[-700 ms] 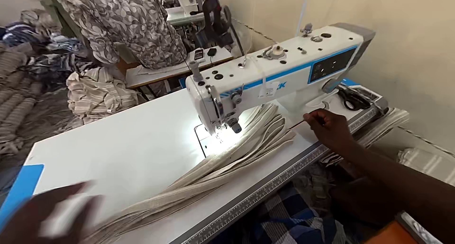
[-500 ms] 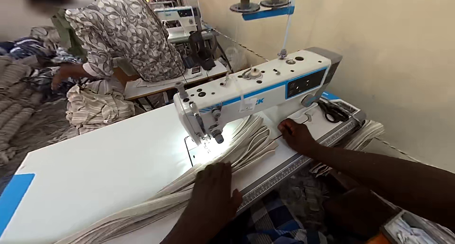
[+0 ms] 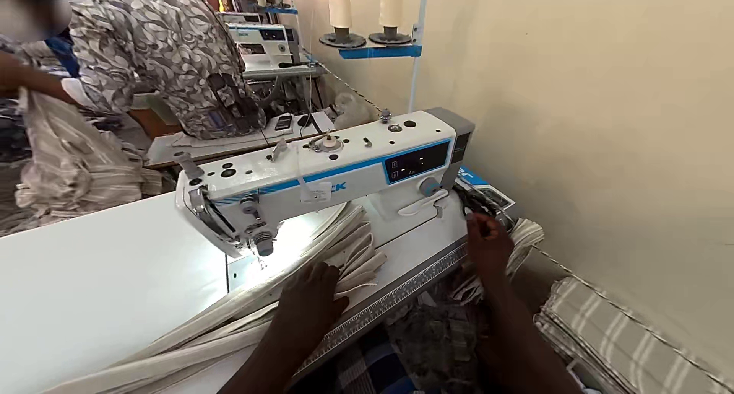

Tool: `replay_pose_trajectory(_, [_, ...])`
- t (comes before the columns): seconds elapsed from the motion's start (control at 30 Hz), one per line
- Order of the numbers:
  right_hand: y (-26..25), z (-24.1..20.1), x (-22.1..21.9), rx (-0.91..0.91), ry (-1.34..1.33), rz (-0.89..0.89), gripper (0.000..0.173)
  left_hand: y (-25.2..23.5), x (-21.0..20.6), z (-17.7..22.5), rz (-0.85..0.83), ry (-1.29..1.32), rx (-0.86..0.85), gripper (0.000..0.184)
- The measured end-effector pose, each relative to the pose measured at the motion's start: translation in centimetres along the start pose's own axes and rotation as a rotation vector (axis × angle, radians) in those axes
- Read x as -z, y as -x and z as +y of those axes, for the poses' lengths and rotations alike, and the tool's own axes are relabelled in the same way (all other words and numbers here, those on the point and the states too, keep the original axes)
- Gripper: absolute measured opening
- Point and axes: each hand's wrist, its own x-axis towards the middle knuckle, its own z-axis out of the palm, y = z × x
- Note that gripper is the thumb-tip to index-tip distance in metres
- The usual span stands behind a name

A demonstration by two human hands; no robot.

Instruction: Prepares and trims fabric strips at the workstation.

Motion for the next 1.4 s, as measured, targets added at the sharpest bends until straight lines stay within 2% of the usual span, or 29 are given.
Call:
replay_pose_trajectory(0.07, [-4.2, 1.7, 1.0, 0.057, 0.206, -0.160, 0.030, 0.7, 0.2, -0.1, 0.056, 0.141, -0.023, 0.041])
replay_pose_trajectory(0.17, [-8.2, 1.8, 0.2, 0.117, 0.538, -0.489, 0.037, 1.9, -0.4, -1.0, 0.159, 0.317, -0.048, 0.041])
replay_pose_trajectory(0.23, [-9.5, 0.9, -0.7, 0.146, 0.719, -0.643, 0.039, 2.2, -1.0, -1.5, 0.193, 0.347, -0.086, 0.044])
replay_pose_trajectory(0.33, [-11.6, -1.3, -0.5, 0.138, 0.809, -0.833, 0.030, 2.2, -1.5, -1.6, 0.216, 0.332, -0.128, 0.048])
replay_pose_trajectory(0.4, [-12.5, -1.3, 0.6, -0.005, 0.611, -0.880, 0.035, 2.1, -2.1, -1.7, 0.254, 0.321, -0.150, 0.048])
replay_pose_trajectory(0.5, [-8.4, -1.9, 5.1, -0.536, -0.095, -0.834, 0.027, 1.9, -2.2, -2.0, 0.242, 0.423, -0.130, 0.040])
replay_pose_trajectory(0.57, [-2.7, -1.1, 7.9, -0.733, -0.375, -0.878, 0.035, 1.6, -1.5, -2.4, 0.153, 0.557, -0.067, 0.034])
replay_pose_trajectory(0.67, [9.1, -2.3, 10.2, -0.910, -0.624, -0.759, 0.042, 0.9, -0.6, -3.2, 0.020, 0.781, 0.026, 0.030])
replay_pose_trajectory(0.7, [13.1, -2.2, 10.7, -0.898, -0.805, -0.745, 0.045, 0.8, -0.6, -3.4, 0.014, 0.838, 0.024, 0.028])
replay_pose_trajectory(0.77, [19.1, -1.9, 10.8, -0.764, -1.162, -0.880, 0.055, 0.7, -0.4, -3.7, 0.018, 0.932, 0.021, 0.024])
replay_pose_trajectory(0.83, [21.8, -2.9, 10.0, -0.684, -1.377, -1.045, 0.065, 0.5, -0.3, -3.8, 0.028, 1.024, 0.029, 0.023])
replay_pose_trajectory(0.9, [22.8, -3.4, 8.9, -0.654, -1.509, -1.177, 0.066, 0.5, -0.2, -3.7, 0.029, 1.100, 0.056, 0.022])
replay_pose_trajectory(1.0, [22.0, -4.3, 7.4, -0.637, -1.578, -1.286, 0.065, 0.5, -0.1, -3.8, 0.027, 1.179, 0.063, 0.022])
replay_pose_trajectory(1.13, [19.8, -5.8, 5.4, -0.682, -1.630, -1.384, 0.077, 0.9, -0.7, -4.1, 0.031, 1.167, -0.014, 0.022])
replay_pose_trajectory(1.23, [17.2, -6.7, 4.0, -0.686, -1.679, -1.371, 0.083, 1.1, -0.8, -4.2, 0.031, 1.148, -0.056, 0.020])
replay_pose_trajectory(1.3, [16.0, -7.0, 3.8, -0.742, -1.714, -1.379, 0.081, 1.2, -0.7, -4.1, 0.024, 1.151, -0.056, 0.019])
replay_pose_trajectory(1.4, [15.6, -6.2, 5.1, -0.728, -1.724, -1.398, 0.068, 0.9, -0.7, -4.4, 0.023, 1.204, -0.053, 0.020])
